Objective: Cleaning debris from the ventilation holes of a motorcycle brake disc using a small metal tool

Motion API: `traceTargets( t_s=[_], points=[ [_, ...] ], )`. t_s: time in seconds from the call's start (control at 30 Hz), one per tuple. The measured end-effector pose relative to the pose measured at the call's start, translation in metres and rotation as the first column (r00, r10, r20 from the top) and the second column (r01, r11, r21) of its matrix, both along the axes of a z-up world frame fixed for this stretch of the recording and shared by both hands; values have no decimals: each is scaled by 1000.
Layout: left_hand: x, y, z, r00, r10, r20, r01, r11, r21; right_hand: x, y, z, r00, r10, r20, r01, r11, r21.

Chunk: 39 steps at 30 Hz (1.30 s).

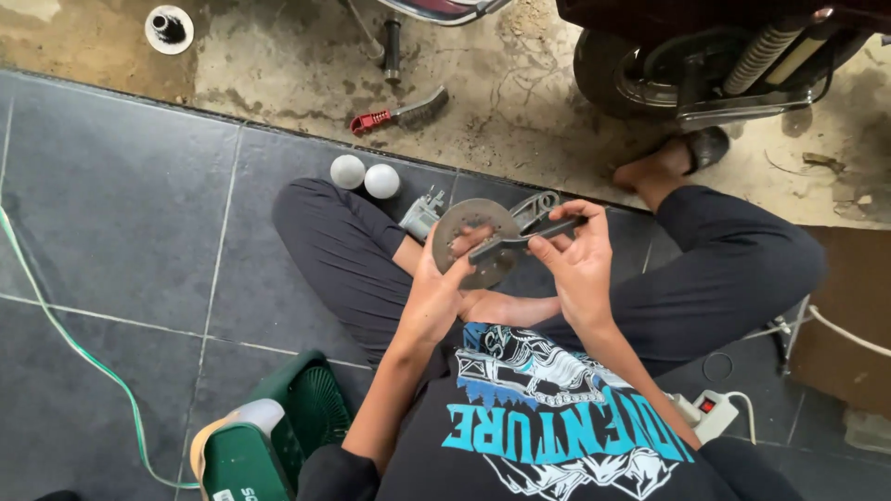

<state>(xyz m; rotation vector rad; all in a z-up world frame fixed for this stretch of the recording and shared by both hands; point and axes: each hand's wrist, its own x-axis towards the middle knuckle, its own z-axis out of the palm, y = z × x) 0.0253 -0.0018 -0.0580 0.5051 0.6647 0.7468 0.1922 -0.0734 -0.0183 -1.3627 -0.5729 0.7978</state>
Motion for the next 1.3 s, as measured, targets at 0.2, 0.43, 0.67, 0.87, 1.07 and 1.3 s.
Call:
traceTargets(
  t_s=[0.2, 0.43, 0.67, 0.87, 1.07, 1.3],
  points=[
    [21, -1, 24, 999, -35, 32, 33, 997, 71, 30, 1, -18, 1000, -14, -2, 14, 1000, 13],
    [24, 2, 53, 1000, -16, -9, 18, 965, 263, 25, 9, -7, 998, 42, -50, -35, 992, 123],
    [25, -6, 55, 994, -103, -47, 113, 938, 328, 34, 10, -1, 993, 11, 120, -27, 990, 139],
    [24, -6, 73, 954, -51, -296, 199, 846, 495, 19, 9, 12, 970, 12, 241, -46, 990, 134],
    [13, -2, 88, 949, -45, -312, 199, 853, 482, 33, 18, 5, 924, 35, 382, -93, 986, 135],
    [9, -2, 88, 962, -75, -263, 187, 881, 435, 20, 25, 16, 961, 157, 227, -201, 962, 184]
  ],
)
